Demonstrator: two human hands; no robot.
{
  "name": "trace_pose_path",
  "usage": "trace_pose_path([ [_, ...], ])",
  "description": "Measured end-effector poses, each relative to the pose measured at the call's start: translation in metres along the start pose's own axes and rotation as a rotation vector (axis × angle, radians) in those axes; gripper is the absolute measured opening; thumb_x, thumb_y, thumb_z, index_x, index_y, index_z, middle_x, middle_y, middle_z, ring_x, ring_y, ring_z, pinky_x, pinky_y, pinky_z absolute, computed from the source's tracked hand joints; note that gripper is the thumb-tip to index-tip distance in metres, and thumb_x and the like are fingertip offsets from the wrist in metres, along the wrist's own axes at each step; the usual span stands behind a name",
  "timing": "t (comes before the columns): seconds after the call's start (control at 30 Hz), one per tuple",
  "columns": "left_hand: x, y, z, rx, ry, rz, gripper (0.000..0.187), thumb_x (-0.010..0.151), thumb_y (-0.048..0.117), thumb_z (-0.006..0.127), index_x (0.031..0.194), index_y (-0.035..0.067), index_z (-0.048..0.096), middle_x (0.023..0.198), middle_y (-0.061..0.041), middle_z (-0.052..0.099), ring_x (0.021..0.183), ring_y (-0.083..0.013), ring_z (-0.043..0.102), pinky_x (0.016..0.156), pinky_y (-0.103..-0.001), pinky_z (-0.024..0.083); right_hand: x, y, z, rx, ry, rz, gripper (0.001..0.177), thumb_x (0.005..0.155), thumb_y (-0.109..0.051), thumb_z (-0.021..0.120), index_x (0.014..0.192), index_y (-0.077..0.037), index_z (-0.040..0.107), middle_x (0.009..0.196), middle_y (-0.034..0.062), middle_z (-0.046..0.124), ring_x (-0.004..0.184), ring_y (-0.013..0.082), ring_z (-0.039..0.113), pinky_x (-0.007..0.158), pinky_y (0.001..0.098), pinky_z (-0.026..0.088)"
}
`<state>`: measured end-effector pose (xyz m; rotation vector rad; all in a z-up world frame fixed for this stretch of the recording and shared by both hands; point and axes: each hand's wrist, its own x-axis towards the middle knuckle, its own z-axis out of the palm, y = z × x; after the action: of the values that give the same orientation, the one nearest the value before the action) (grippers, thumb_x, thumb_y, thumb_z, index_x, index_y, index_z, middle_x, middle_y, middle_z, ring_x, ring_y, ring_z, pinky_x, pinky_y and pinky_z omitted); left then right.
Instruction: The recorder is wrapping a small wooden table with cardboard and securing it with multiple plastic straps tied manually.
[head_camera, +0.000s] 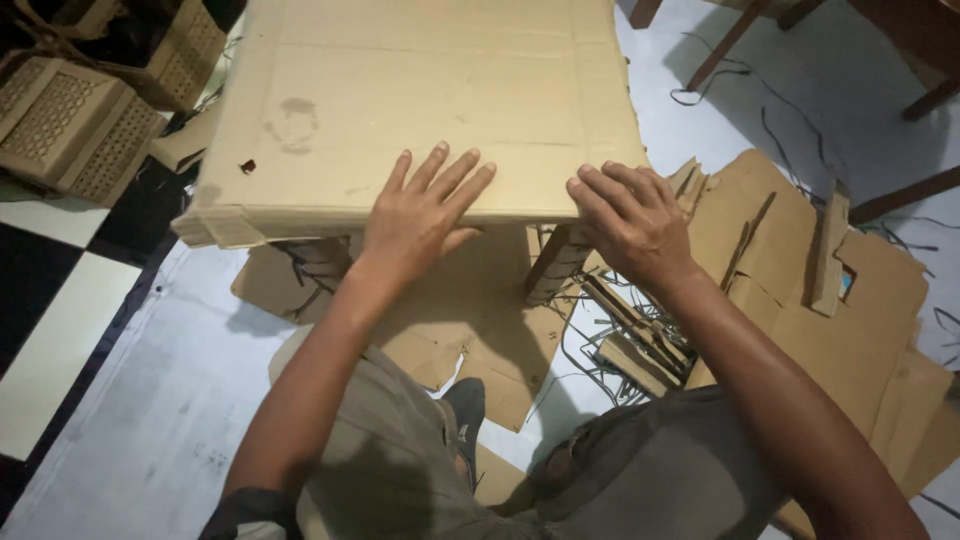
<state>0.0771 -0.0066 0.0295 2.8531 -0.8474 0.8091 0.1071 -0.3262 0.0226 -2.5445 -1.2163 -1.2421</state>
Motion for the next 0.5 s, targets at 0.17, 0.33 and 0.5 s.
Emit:
trace_pose_path([
  [0.17,-0.015,-0.011,0.044,0.112,0.191,0.048,0.083,0.072,0.036,0.093,0.148,0.031,0.058,0.146,0.003,0.063,0.129,-0.0244,0.062,0.109,-0.045,0.049,-0.002,0.001,0.012,-0.055,0.067,-0.045,0.029,0.088,-0.025,0.078,0.116,-0.020,0.076,0.121,0.0006,0.073,0.110,0.0228,0.067,0.094,0.0389,0.052],
  [0.33,-0.017,-0.006,0.047,0.121,0.211,0.039,0.084,0.068,0.037,0.095,0.144,0.031,0.061,0.144,0.004,0.065,0.128,-0.0230,0.063,0.106,-0.042,0.052,0.002,-0.003,0.009,-0.062,0.086,-0.055,0.029,0.086,-0.024,0.078,0.114,-0.018,0.075,0.119,0.0027,0.071,0.108,0.0240,0.067,0.094,0.0383,0.051],
  [0.5,-0.015,0.018,0.039,0.040,0.154,-0.042,0.090,0.068,0.026,0.099,0.149,0.024,0.060,0.151,-0.006,0.059,0.136,-0.0292,0.056,0.118,-0.050,0.035,0.004,-0.009,0.004,0.035,0.040,0.006,0.038,0.083,-0.016,0.081,0.120,-0.015,0.074,0.123,0.0070,0.069,0.113,0.0290,0.066,0.101,0.0421,0.050],
])
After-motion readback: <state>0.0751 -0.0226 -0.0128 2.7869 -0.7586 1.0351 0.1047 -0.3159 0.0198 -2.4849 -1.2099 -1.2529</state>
